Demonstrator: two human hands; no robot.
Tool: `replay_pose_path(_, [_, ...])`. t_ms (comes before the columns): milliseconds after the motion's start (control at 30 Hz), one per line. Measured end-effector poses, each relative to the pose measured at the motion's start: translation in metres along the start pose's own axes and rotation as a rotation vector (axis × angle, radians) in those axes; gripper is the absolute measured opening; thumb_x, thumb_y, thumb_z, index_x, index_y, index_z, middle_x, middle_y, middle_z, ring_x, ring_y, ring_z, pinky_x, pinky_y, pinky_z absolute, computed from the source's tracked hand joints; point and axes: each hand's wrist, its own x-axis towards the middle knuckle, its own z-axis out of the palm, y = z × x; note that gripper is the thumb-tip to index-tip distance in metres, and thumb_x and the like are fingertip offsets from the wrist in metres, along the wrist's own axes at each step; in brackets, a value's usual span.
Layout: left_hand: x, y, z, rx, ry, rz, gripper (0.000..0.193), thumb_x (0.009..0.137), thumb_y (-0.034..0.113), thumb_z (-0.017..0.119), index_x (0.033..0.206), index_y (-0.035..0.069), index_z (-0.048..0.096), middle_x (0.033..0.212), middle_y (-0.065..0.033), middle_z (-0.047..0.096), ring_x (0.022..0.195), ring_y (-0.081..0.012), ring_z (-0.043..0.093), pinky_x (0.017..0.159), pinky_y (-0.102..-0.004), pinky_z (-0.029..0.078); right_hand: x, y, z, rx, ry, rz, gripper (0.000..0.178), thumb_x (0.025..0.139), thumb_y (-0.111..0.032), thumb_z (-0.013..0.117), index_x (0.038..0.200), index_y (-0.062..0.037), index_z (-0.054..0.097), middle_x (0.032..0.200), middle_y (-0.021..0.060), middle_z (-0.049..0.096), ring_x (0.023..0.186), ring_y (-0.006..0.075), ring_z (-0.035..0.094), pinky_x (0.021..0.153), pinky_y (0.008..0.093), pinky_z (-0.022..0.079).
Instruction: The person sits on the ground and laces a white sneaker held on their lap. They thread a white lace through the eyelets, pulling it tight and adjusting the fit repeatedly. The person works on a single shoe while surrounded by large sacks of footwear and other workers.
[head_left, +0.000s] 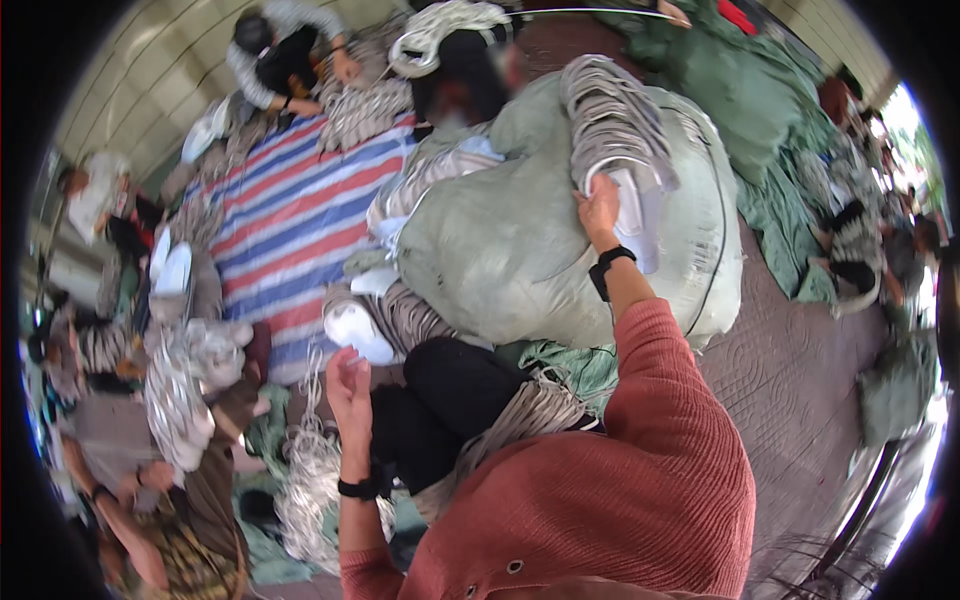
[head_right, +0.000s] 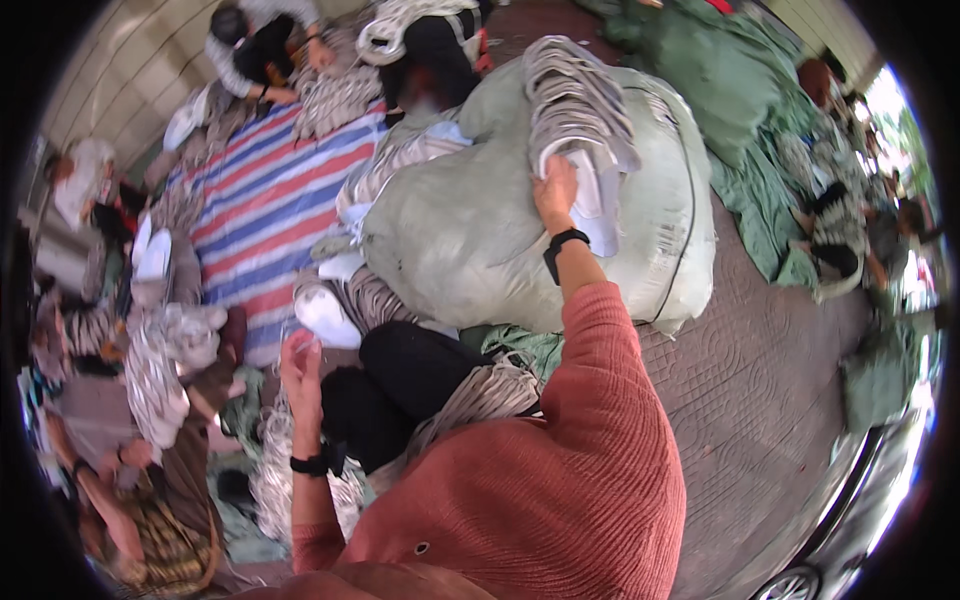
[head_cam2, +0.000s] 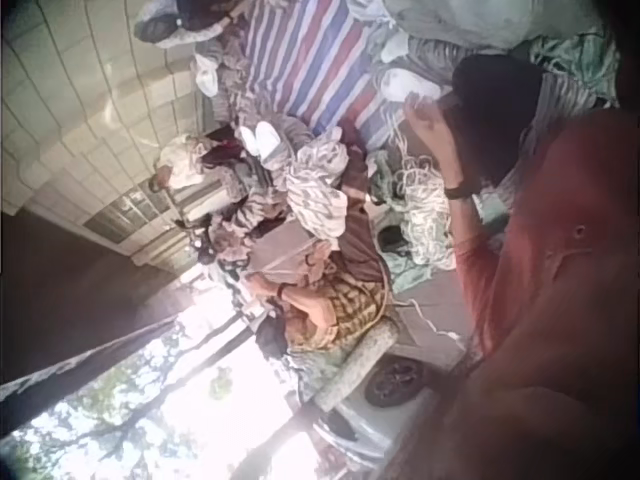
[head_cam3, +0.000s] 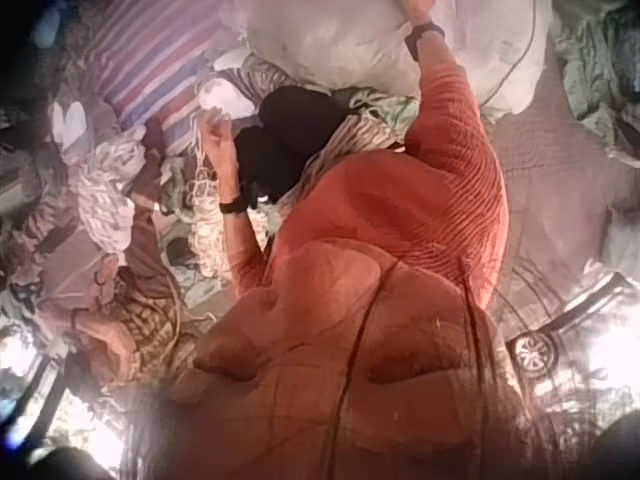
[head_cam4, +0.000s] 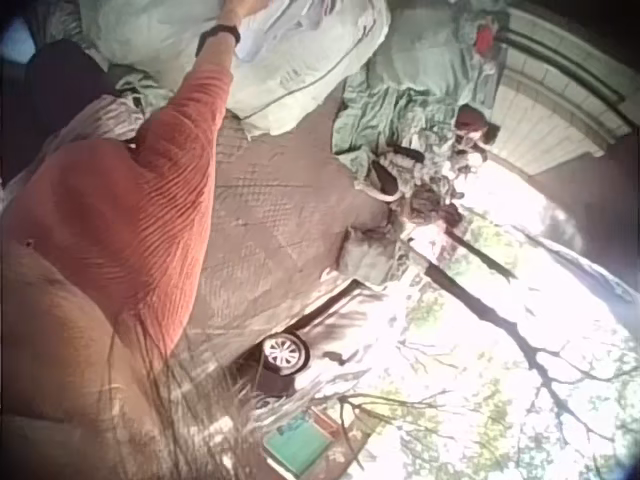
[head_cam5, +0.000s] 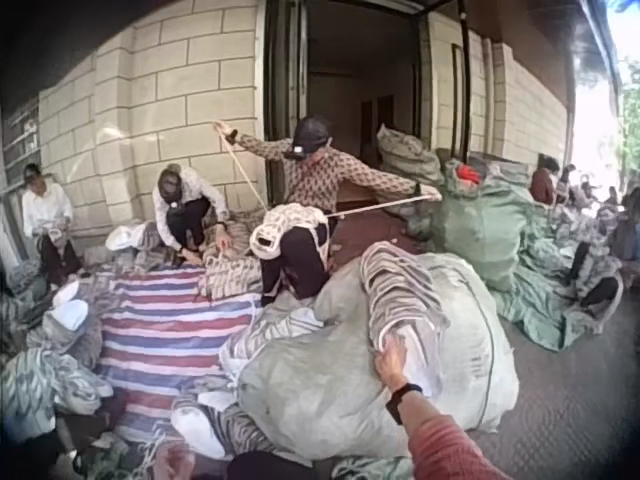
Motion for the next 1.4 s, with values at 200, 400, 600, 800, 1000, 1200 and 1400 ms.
replay_pose_path(200, [-0.029,-0.022,-0.037,0.056,0.060,-0.032,0.030,0.092,0.015,0.067,0.116,-0.001,0.059,0.109,-0.0112,0.065,0.102,-0.0180,0.060,0.093,-0.0301,0.046,-0.018,0.006,-0.014,0.085,0.024,-0.191,0.055,0.059,-0.022,0.091,0.094,-0.0074,0.051,0.096,0.0150,0.057,0.094,0.0378,0.053,0.085,0.0490,0.041])
replay_pose_path(400, [-0.055,-0.015,-0.039,0.116,0.042,-0.056,0.023,0.089,0.015,0.069,0.107,0.002,0.065,0.107,-0.0088,0.065,0.101,-0.0214,0.059,0.089,-0.0312,0.045,-0.079,-0.049,-0.054,0.171,-0.021,-0.081,0.025,0.077,-0.005,0.075,0.095,-0.0044,0.058,0.096,0.0136,0.061,0.091,0.0293,0.057,0.082,0.0399,0.045])
replay_pose_path(600, [-0.072,0.020,-0.046,0.527,0.055,0.187,0.024,0.076,0.012,0.075,0.098,0.008,0.067,0.104,-0.0080,0.063,0.100,-0.0308,0.054,0.089,-0.0388,0.041,-0.115,-0.166,0.028,0.741,-0.744,-0.156,0.016,0.091,-0.010,0.062,0.107,-0.0070,0.059,0.086,0.0084,0.069,0.064,0.0152,0.065,0.062,0.0295,0.054])
replay_pose_path(800, [-0.086,0.021,-0.071,0.466,0.107,0.004,0.024,0.074,0.008,0.075,0.097,0.007,0.067,0.104,-0.0105,0.064,0.102,-0.0303,0.057,0.092,-0.0396,0.043,-0.190,-0.297,0.176,0.781,-1.458,-0.179,0.043,0.092,-0.018,0.066,0.129,-0.0066,0.047,0.114,0.0133,0.062,0.071,0.0115,0.065,0.062,0.0284,0.054])
replay_pose_path(1000, [-0.085,0.021,-0.085,0.422,0.079,-0.143,0.022,0.074,0.009,0.071,0.095,0.006,0.069,0.105,-0.0123,0.064,0.102,-0.0289,0.057,0.094,-0.0394,0.042,-0.254,-0.376,0.299,0.389,-1.291,-0.348,0.099,0.079,-0.022,0.075,0.151,-0.0001,0.011,0.150,0.0321,0.030,0.132,0.0439,0.043,0.110,0.0410,0.037])
replay_pose_path(1200, [-0.079,0.017,-0.082,0.364,0.072,-0.197,0.021,0.079,0.019,0.067,0.092,0.003,0.069,0.101,-0.0138,0.064,0.099,-0.0275,0.056,0.093,-0.0406,0.042,-0.266,-0.386,0.332,0.089,-1.219,-0.347,0.043,0.091,-0.010,0.049,0.132,0.0019,0.043,0.111,0.0230,0.067,0.098,0.0345,0.069,0.082,0.0458,0.054])
replay_pose_path(1400, [-0.078,0.015,-0.077,0.353,0.054,-0.169,0.022,0.080,0.019,0.066,0.093,0.002,0.069,0.103,-0.0152,0.064,0.099,-0.0282,0.057,0.092,-0.0410,0.043,-0.248,-0.373,0.285,0.363,-1.202,-0.157,0.040,0.081,-0.012,0.056,0.121,-0.0122,0.060,0.099,0.0195,0.070,0.099,0.0365,0.067,0.085,0.0470,0.052])
